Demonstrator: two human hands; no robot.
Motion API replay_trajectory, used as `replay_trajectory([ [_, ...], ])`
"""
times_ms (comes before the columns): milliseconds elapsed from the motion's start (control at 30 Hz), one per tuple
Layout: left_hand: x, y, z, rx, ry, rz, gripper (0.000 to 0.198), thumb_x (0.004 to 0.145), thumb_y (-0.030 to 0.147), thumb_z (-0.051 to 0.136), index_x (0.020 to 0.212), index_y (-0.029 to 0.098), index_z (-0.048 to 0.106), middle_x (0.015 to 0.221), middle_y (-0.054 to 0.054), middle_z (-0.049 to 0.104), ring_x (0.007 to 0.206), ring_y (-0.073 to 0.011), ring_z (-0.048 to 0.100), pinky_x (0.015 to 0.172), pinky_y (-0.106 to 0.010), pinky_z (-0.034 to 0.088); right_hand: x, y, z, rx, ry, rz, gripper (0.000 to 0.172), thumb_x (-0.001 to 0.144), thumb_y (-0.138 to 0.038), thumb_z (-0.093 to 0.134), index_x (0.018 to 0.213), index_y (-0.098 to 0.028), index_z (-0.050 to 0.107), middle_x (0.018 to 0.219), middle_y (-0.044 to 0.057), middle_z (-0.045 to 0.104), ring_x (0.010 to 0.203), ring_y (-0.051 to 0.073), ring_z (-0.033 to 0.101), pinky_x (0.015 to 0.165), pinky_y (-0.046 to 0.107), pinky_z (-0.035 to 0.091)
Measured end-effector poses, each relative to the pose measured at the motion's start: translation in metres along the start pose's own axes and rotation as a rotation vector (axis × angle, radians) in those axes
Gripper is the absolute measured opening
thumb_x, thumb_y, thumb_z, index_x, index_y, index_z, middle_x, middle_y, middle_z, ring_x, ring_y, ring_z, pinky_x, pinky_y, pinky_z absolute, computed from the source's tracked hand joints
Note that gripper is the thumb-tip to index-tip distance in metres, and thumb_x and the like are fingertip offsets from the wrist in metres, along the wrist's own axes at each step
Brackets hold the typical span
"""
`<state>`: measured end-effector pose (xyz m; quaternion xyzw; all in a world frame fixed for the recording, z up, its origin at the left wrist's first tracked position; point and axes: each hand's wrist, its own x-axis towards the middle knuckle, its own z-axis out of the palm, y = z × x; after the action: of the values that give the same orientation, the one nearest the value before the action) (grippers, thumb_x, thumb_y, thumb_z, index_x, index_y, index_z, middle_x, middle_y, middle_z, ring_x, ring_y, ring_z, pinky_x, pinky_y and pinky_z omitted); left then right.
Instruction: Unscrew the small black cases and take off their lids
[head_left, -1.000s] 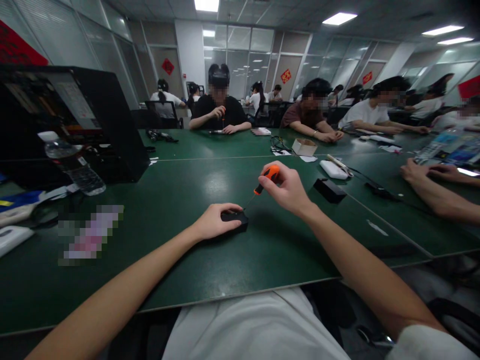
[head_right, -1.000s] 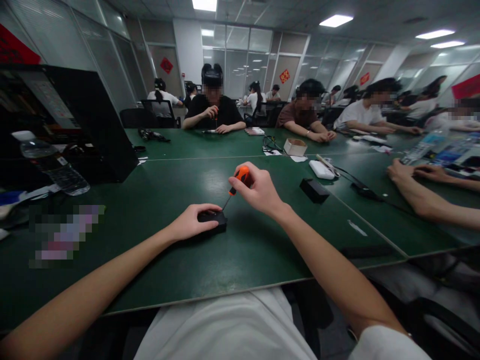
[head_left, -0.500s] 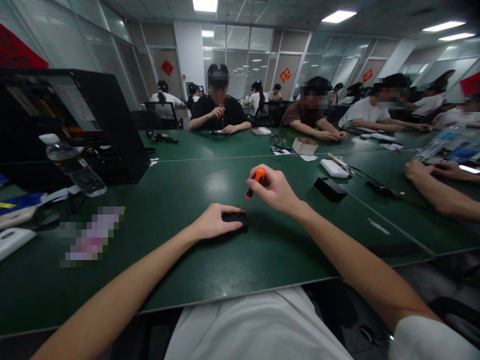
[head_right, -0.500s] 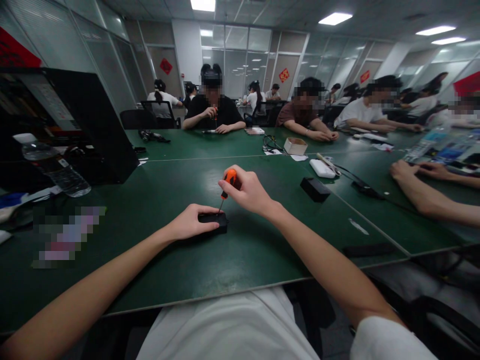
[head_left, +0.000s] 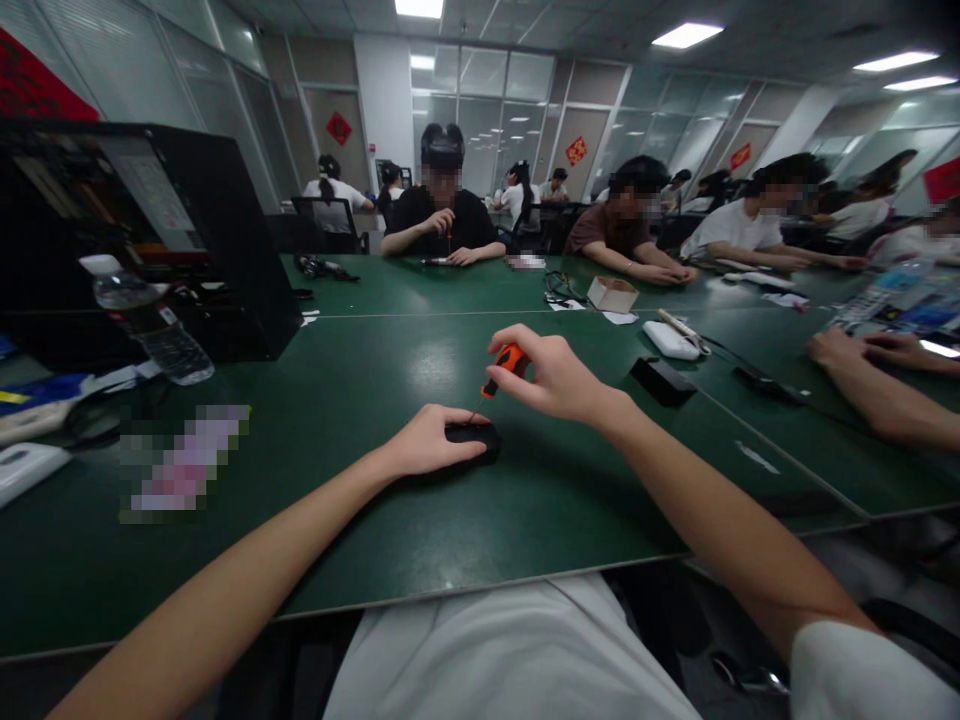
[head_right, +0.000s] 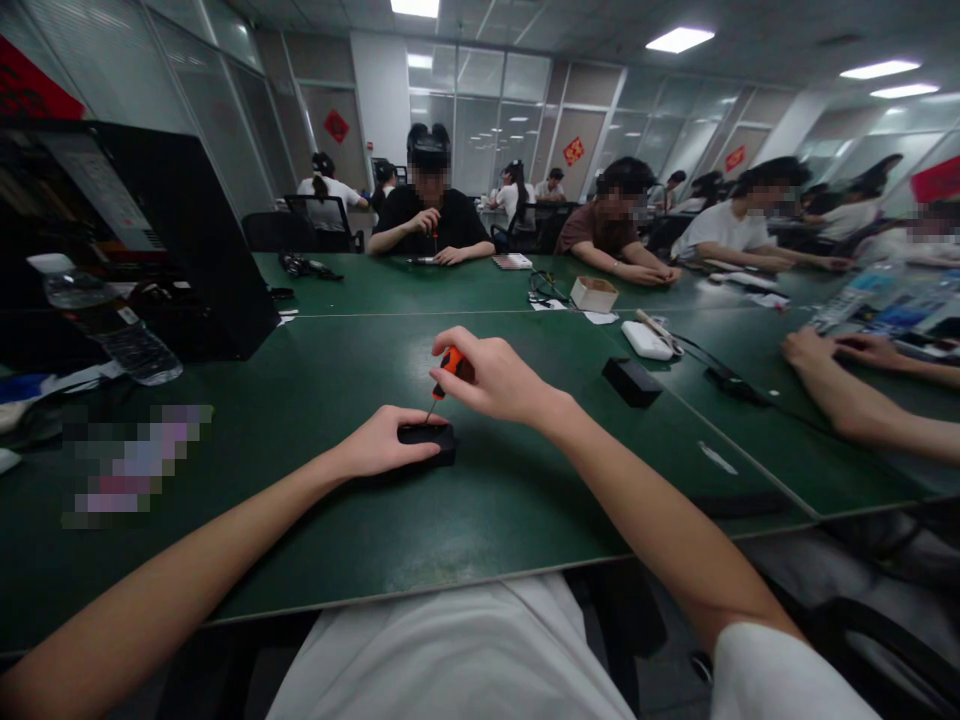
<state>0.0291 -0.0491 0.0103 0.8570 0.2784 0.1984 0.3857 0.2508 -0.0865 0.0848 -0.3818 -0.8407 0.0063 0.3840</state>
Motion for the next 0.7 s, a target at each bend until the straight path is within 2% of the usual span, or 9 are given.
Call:
replay_trajectory([
  [100, 0.0, 0.0, 0.0, -0.004, -0.015, 0.019, 0.044, 0.085, 0.037, 0.07, 0.123, 0.016, 0.075, 0.102, -0.004, 0.079, 0.089, -0.0216, 0.072, 0.082, -0.028, 0.052, 0.004, -0.005, -0.01, -0.078, 0.082, -0.032, 0.017, 0.093, -0.031, 0.061, 0.105, -0.022, 0.053, 0.073, -0.003, 0.061, 0.06, 0.013, 0.058, 0.06, 0.025, 0.043],
  [167, 0.0, 0.0, 0.0, -0.002, -0.015, 0.026, 0.044, 0.085, 0.036, 0.071, 0.123, 0.016, 0.075, 0.105, -0.004, 0.079, 0.091, -0.0218, 0.072, 0.083, -0.028, 0.051, 0.005, -0.007, -0.014, -0.099, 0.086, -0.037, 0.016, 0.093, -0.03, 0.06, 0.104, -0.022, 0.053, 0.072, -0.003, 0.06, 0.059, 0.013, 0.057, 0.059, 0.024, 0.042],
  [300, 0.0, 0.0, 0.0, 0.0, 0.001, 0.014, 0.045, 0.083, 0.037, 0.072, 0.123, 0.016, 0.075, 0.103, -0.005, 0.079, 0.09, -0.0221, 0.072, 0.083, -0.028, 0.051, 0.005, -0.006, -0.012, -0.113, 0.01, -0.062, 0.014, 0.093, -0.029, 0.059, 0.102, -0.022, 0.052, 0.076, -0.002, 0.059, 0.06, 0.013, 0.057, 0.06, 0.024, 0.042],
  [500, 0.0, -0.001, 0.0, -0.002, -0.006, 0.017, 0.046, 0.084, 0.038, 0.072, 0.123, 0.015, 0.074, 0.105, -0.006, 0.079, 0.091, -0.023, 0.072, 0.082, -0.028, 0.052, 0.002, -0.002, -0.005, -0.097, -0.053, 0.0, 0.014, 0.093, -0.031, 0.058, 0.102, -0.022, 0.052, 0.076, -0.001, 0.06, 0.062, 0.014, 0.057, 0.063, 0.026, 0.042],
  [600, 0.001, -0.001, 0.001, -0.007, -0.006, 0.018, 0.047, 0.083, 0.038, 0.072, 0.124, 0.015, 0.074, 0.106, -0.006, 0.079, 0.091, -0.0233, 0.072, 0.083, -0.029, 0.052, 0.004, -0.005, -0.008, -0.077, -0.078, 0.021, 0.013, 0.093, -0.031, 0.058, 0.099, -0.022, 0.052, 0.075, 0.0, 0.062, 0.062, 0.014, 0.057, 0.063, 0.026, 0.042],
  [700, 0.001, -0.001, 0.001, 0.001, -0.005, 0.016, 0.047, 0.083, 0.038, 0.072, 0.124, 0.014, 0.074, 0.106, -0.007, 0.079, 0.092, -0.0233, 0.072, 0.084, -0.028, 0.052, 0.009, -0.01, -0.017, -0.038, -0.155, 0.039, 0.01, 0.088, -0.023, 0.06, 0.095, -0.021, 0.054, 0.076, 0.0, 0.064, 0.064, 0.014, 0.058, 0.064, 0.026, 0.043],
])
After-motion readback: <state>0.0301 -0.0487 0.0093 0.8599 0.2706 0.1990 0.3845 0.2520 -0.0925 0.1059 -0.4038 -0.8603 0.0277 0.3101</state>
